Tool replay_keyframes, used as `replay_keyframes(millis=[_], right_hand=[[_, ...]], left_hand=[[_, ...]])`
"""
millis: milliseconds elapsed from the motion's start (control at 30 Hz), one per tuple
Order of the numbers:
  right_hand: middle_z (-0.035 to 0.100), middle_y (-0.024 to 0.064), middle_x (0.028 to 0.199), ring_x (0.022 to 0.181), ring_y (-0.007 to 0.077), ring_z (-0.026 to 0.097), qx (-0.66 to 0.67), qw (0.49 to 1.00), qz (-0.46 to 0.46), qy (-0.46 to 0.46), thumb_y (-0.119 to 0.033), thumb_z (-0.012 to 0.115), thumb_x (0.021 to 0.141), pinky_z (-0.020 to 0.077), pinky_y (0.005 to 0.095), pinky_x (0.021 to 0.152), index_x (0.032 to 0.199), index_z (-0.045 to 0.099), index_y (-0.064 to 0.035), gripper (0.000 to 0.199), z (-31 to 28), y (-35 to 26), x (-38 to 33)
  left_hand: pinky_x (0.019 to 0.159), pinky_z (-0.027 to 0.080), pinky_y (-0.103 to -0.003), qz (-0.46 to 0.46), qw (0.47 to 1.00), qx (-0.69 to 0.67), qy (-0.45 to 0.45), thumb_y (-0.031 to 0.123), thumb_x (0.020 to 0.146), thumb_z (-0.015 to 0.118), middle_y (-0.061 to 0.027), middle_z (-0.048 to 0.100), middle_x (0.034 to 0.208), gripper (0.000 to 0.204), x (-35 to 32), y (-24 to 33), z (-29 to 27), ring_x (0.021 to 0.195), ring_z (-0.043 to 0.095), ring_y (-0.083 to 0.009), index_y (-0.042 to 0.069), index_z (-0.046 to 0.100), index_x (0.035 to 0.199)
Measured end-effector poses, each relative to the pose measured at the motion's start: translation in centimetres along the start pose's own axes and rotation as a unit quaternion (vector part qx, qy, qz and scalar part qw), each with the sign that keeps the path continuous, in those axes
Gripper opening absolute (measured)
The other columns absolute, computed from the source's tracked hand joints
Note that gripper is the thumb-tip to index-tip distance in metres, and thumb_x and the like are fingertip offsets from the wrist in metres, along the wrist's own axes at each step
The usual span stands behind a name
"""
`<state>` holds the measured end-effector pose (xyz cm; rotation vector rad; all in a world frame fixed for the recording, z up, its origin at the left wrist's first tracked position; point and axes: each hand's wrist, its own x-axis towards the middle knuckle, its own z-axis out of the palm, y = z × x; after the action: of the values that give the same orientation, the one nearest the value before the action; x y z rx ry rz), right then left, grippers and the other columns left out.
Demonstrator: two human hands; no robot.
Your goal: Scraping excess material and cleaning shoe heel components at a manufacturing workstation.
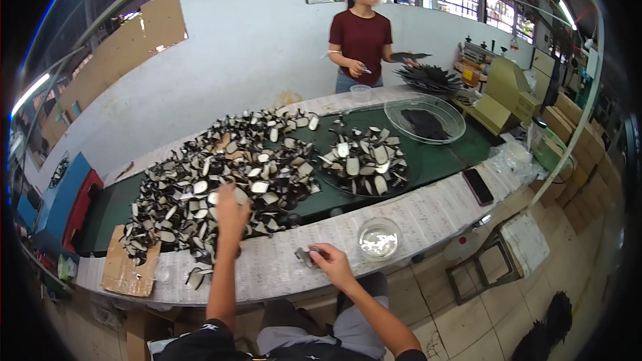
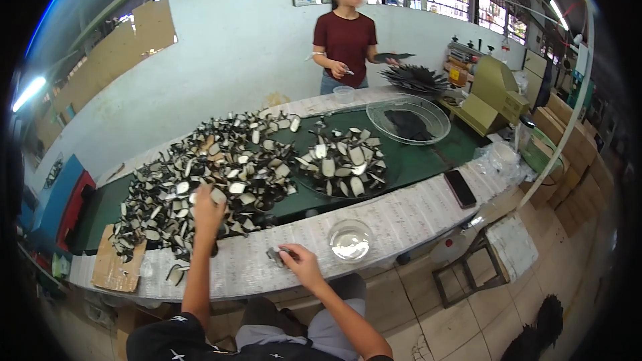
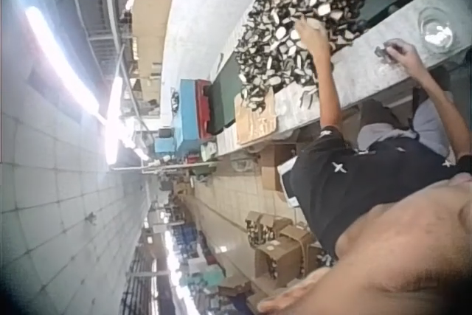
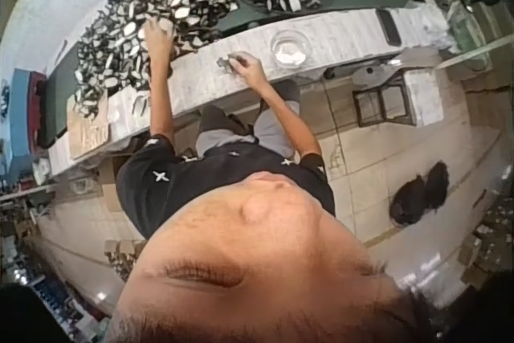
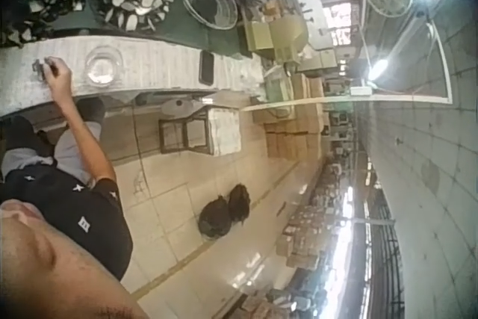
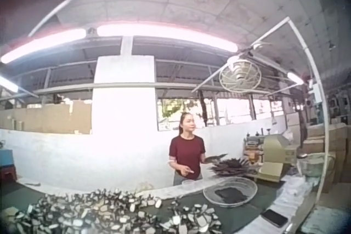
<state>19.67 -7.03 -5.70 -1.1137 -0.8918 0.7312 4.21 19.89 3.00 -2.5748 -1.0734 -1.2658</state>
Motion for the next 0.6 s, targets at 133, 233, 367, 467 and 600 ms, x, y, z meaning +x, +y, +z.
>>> replay_keyframes(millis=[133,233,367,467,600], right_hand=[[0.068,0.0053,0.104,0.088,0.0091,0.062,0.020,1.000,-0.010,0.003,-0.015,0.066,0.096,0.0511,0.0248,0.077,0.116,0.068,-0.0011,0.025,0.0,0.0,0.2],[0.067,0.0062,0.104,0.086,0.0095,0.061,0.000,0.999,-0.038,0.006,-0.016,0.066,0.096,0.0511,0.0249,0.077,0.115,0.068,-0.0024,0.024,0.0,0.2,0.1],[0.068,0.0045,0.098,0.084,0.0071,0.061,-0.069,0.996,-0.047,0.037,-0.018,0.067,0.096,0.0499,0.0238,0.074,0.117,0.068,-0.0032,0.025,0.1,0.6,-0.1],[0.069,0.0034,0.096,0.078,0.0068,0.059,-0.052,0.996,-0.059,0.039,-0.017,0.066,0.096,0.0485,0.0237,0.070,0.118,0.068,-0.0043,0.025,0.1,0.6,-0.4],[0.069,0.0025,0.094,0.077,0.0062,0.058,-0.009,0.999,-0.044,0.010,-0.017,0.066,0.097,0.0477,0.0226,0.069,0.120,0.068,-0.0049,0.027,0.0,0.5,-0.4]], left_hand=[[0.119,0.024,-0.048,-0.073,0.963,0.189,-0.175,0.032,0.079,0.074,-0.0294,0.044,0.146,0.079,-4.9,-8.7,1.1,0.140,0.036,-0.0425,-0.011,0.045,0.138],[0.120,0.022,-0.048,-0.033,0.960,0.205,-0.186,0.028,0.081,0.072,-0.0292,0.044,0.145,0.075,-5.3,-10.2,1.8,0.140,0.036,-0.0412,-0.011,0.044,0.138],[0.117,0.011,-0.065,-0.013,0.924,0.213,-0.318,0.025,0.084,0.065,-0.0286,0.037,0.152,0.062,-4.3,-8.0,0.8,0.146,0.028,-0.0401,0.008,0.051,0.141],[0.108,-0.005,-0.078,-0.029,0.908,0.148,-0.391,0.037,0.085,0.061,-0.0219,0.033,0.157,0.062,-5.5,-5.6,0.3,0.129,0.054,-0.0335,0.004,0.053,0.137],[0.109,-0.002,-0.077,-0.053,0.938,0.122,-0.320,0.034,0.086,0.067,-0.0165,0.038,0.155,0.058,-6.3,-4.6,0.4,0.125,0.056,-0.0333,0.002,0.054,0.133]])
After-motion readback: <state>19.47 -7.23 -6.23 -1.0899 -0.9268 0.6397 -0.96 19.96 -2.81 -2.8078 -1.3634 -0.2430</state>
